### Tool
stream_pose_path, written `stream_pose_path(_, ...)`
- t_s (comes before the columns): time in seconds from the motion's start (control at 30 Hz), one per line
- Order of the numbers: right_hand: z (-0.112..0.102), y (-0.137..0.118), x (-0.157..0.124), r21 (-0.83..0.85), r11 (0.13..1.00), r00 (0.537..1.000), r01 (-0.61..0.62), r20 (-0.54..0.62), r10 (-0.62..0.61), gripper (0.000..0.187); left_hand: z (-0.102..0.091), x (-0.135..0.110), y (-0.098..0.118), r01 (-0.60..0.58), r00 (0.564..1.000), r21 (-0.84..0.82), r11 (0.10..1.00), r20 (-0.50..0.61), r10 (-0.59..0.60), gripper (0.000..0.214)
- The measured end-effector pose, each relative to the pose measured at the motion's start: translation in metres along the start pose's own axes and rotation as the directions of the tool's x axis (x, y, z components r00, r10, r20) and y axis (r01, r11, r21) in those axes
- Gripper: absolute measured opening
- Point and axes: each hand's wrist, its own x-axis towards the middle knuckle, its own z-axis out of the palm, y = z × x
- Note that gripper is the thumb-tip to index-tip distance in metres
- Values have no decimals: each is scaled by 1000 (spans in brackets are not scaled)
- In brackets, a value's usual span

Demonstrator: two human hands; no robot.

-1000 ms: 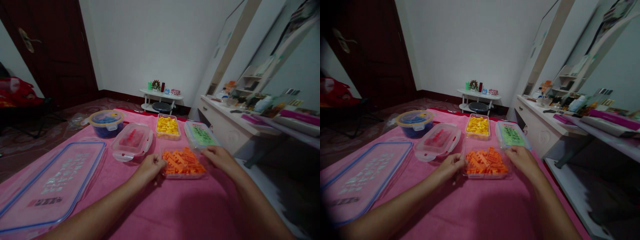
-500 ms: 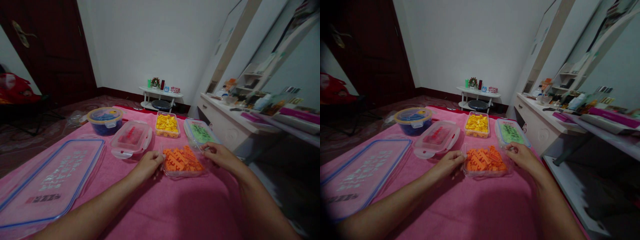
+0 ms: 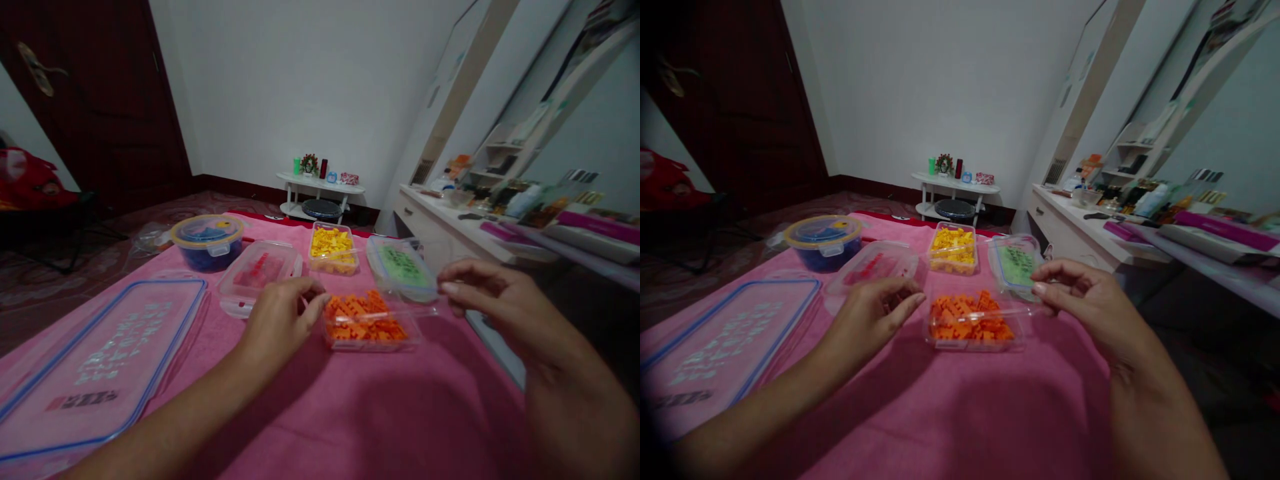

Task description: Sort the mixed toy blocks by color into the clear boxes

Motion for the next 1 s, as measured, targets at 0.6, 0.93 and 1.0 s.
stream_pose_path(0.6, 19, 67, 30, -69, 998, 964, -15, 264, 32, 49, 23, -2, -38, -198, 965, 239, 951, 219, 146, 36)
stream_pose_path(0.93, 28, 49, 23, -201, 980, 956, 3, 288, 56, 51, 31, -2, -35, 85, 989, -46, 995, 126, -78, 18)
stream_pose_path(1.0, 29, 47, 22, -223, 975, 954, 11, 294, 57, 52, 34, -1, -36, 143, 981, -118, 983, 147, -126, 18)
